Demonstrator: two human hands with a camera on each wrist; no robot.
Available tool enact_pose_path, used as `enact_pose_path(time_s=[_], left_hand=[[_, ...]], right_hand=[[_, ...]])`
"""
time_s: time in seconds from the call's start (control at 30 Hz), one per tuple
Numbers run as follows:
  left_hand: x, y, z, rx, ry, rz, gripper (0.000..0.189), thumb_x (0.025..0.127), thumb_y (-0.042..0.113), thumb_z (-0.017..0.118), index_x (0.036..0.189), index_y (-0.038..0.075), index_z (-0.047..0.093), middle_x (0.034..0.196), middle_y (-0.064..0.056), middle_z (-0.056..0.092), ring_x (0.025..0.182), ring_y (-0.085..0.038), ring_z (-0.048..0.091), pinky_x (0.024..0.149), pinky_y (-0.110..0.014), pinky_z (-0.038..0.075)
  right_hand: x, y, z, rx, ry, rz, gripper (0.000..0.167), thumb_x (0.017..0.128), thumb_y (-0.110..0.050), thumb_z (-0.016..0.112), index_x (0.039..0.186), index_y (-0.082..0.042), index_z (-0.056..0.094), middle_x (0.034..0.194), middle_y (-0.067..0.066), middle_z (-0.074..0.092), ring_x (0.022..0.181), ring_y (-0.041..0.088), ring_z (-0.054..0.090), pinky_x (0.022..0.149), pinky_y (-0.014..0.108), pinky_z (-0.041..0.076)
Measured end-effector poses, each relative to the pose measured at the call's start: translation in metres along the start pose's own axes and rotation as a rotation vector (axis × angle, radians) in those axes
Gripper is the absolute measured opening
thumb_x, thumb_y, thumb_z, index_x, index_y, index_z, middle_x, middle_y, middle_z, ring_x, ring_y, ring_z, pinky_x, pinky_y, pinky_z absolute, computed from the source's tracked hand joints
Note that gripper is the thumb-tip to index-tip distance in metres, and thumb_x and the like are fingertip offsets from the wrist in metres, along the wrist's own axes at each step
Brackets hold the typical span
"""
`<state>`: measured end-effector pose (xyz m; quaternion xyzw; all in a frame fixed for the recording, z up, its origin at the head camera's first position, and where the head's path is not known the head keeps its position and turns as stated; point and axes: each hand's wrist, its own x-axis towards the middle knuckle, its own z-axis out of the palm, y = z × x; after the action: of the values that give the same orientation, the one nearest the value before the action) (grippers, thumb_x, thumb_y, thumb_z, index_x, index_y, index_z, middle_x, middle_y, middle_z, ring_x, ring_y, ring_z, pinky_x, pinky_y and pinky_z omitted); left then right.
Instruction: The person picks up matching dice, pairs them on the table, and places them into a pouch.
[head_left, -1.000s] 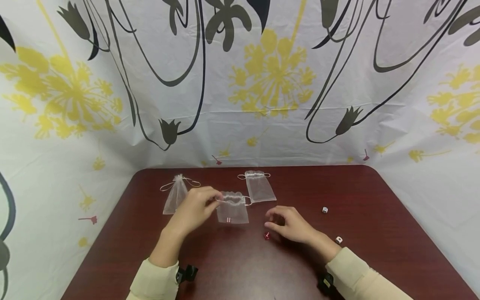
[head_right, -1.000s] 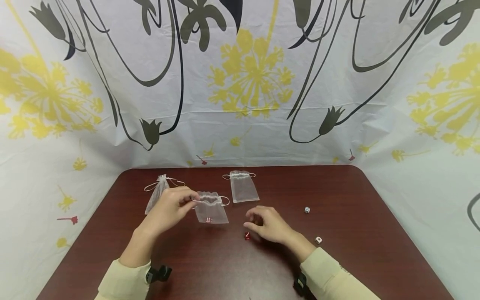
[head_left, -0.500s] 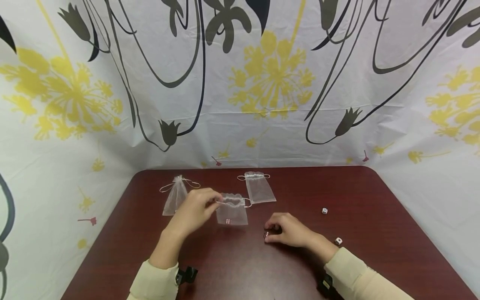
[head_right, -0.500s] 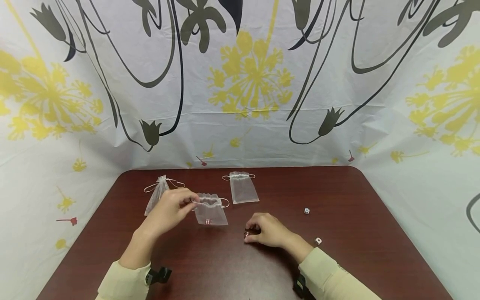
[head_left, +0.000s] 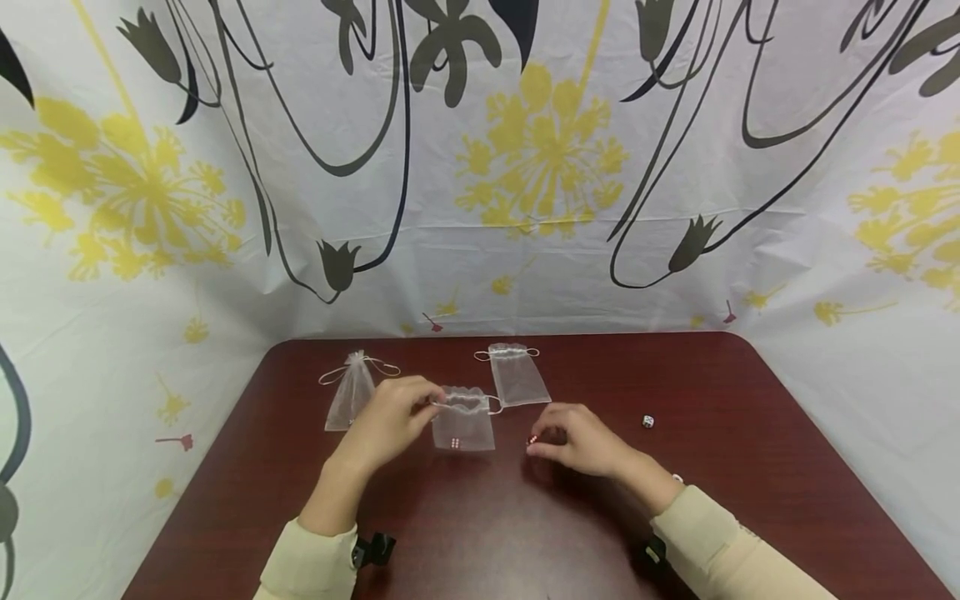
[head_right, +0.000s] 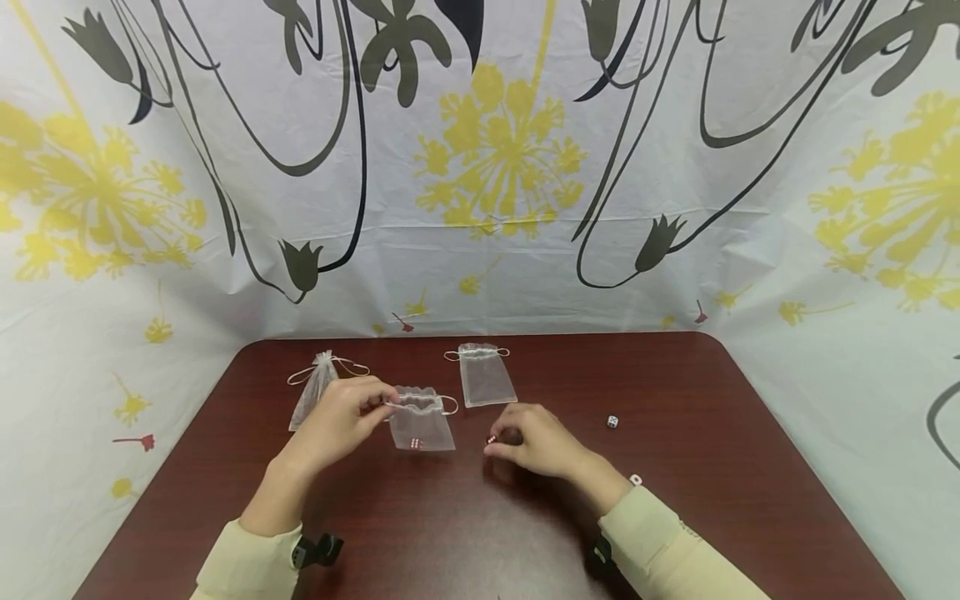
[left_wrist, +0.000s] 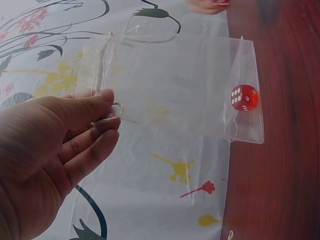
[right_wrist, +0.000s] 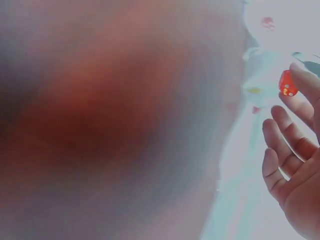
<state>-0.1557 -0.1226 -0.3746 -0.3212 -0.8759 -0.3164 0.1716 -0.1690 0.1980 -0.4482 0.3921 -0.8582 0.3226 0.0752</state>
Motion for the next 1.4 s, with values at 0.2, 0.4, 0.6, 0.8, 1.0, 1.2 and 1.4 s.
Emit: enact_pose_path(time_s=[0.2, 0.4, 0.6, 0.8, 1.0, 1.2, 1.4], left_hand=[[0.0, -0.001, 0.003, 0.02, -0.004, -0.005, 0.014, 0.085, -0.003, 0.079, 0.089, 0.01, 0.076, 0.088, 0.002, 0.073, 0.078, -0.01, 0.066, 0.071, -0.03, 0.059], [0.0, 0.0, 0.004, 0.032, 0.003, 0.005, 0.013, 0.084, -0.002, 0.08, 0.089, 0.01, 0.076, 0.087, 0.002, 0.072, 0.076, -0.01, 0.065, 0.069, -0.028, 0.057], [0.001, 0.0, 0.005, 0.034, 0.014, 0.02, 0.014, 0.083, -0.003, 0.081, 0.089, 0.009, 0.076, 0.086, 0.002, 0.072, 0.075, -0.01, 0.065, 0.068, -0.028, 0.057], [0.002, 0.001, 0.007, 0.009, -0.006, 0.017, 0.014, 0.083, -0.003, 0.08, 0.09, 0.007, 0.076, 0.086, 0.0, 0.072, 0.074, -0.01, 0.064, 0.066, -0.028, 0.058], [0.007, 0.004, 0.012, -0.025, -0.021, 0.043, 0.013, 0.083, -0.005, 0.079, 0.091, 0.005, 0.075, 0.087, -0.003, 0.073, 0.074, -0.012, 0.065, 0.067, -0.031, 0.058], [0.013, 0.009, 0.015, -0.007, -0.026, 0.046, 0.014, 0.083, -0.003, 0.081, 0.091, 0.007, 0.076, 0.087, 0.0, 0.072, 0.073, -0.01, 0.063, 0.067, -0.027, 0.056], [0.015, 0.014, 0.017, -0.008, -0.03, 0.053, 0.014, 0.083, -0.003, 0.081, 0.091, 0.006, 0.076, 0.086, 0.0, 0.072, 0.073, -0.01, 0.062, 0.066, -0.025, 0.055]], right_hand=[[0.02, -0.011, -0.026, 0.015, 0.071, -0.033, 0.01, 0.086, -0.022, 0.083, 0.091, -0.018, 0.076, 0.085, -0.012, 0.065, 0.072, 0.014, 0.06, 0.061, 0.035, 0.051], [0.032, -0.019, -0.044, 0.025, 0.102, -0.059, 0.01, 0.086, -0.019, 0.083, 0.09, -0.019, 0.075, 0.087, -0.015, 0.066, 0.075, 0.013, 0.062, 0.062, 0.024, 0.048], [0.039, -0.026, -0.056, 0.034, 0.126, -0.036, 0.01, 0.085, -0.018, 0.084, 0.09, -0.019, 0.075, 0.087, -0.015, 0.067, 0.073, 0.016, 0.063, 0.058, 0.026, 0.048], [0.047, -0.032, -0.065, 0.037, 0.147, -0.042, 0.01, 0.085, -0.016, 0.083, 0.091, -0.018, 0.075, 0.088, -0.014, 0.067, 0.074, 0.014, 0.063, 0.057, 0.025, 0.048], [0.059, -0.042, -0.064, 0.057, 0.138, -0.089, 0.011, 0.086, -0.018, 0.084, 0.091, -0.018, 0.074, 0.086, -0.012, 0.066, 0.069, 0.016, 0.061, 0.057, 0.021, 0.045], [0.072, -0.05, -0.056, 0.08, 0.132, -0.14, 0.012, 0.085, -0.017, 0.084, 0.091, -0.016, 0.073, 0.083, -0.011, 0.064, 0.063, 0.011, 0.055, 0.054, 0.023, 0.045], [0.079, -0.057, -0.05, 0.105, 0.114, -0.17, 0.011, 0.085, -0.015, 0.084, 0.092, -0.012, 0.075, 0.089, -0.008, 0.068, 0.076, 0.016, 0.065, 0.066, 0.025, 0.052]])
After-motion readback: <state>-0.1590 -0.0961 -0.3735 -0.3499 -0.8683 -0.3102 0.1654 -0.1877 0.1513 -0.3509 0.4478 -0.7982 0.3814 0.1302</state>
